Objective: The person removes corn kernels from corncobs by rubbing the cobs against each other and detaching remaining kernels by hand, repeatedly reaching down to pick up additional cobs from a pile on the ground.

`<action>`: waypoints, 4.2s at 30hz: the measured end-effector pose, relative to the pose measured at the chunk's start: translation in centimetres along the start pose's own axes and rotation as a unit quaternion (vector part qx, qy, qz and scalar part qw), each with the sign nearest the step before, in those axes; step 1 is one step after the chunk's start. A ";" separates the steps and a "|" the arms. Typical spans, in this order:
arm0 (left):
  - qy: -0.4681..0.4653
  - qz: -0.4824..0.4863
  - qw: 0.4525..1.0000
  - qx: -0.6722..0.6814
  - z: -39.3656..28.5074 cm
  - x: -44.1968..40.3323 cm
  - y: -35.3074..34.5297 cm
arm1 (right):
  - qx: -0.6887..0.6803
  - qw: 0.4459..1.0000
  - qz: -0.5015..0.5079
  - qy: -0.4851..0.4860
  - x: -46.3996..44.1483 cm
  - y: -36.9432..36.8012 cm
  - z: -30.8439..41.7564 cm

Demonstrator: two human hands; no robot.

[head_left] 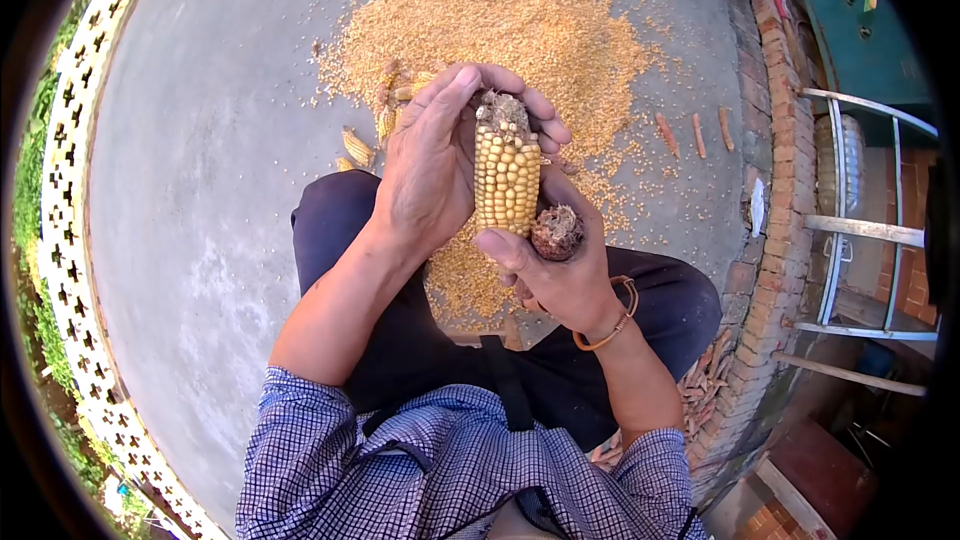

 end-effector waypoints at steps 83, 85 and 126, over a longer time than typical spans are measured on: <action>-0.022 0.019 0.999 -0.044 0.7 -0.3 -0.3 | -0.039 0.997 -0.065 -0.018 -0.5 2.0 0.4; -0.030 0.025 0.998 -0.043 1.2 -0.4 0.3 | 0.038 0.996 -0.085 0.002 -0.5 1.2 0.5; -0.027 0.044 0.999 -0.014 0.8 -0.5 -0.5 | -0.068 0.997 -0.042 0.005 -0.5 2.0 -0.2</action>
Point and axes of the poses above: each hand's wrist, its own x-axis away from the middle knuckle, its own y-axis out of the back of the hand, z = x × y, the point moved 2 cm from there along -x, towards the middle knuckle, and after that the axes turned 1 degree about z, right-handed, at the moved point
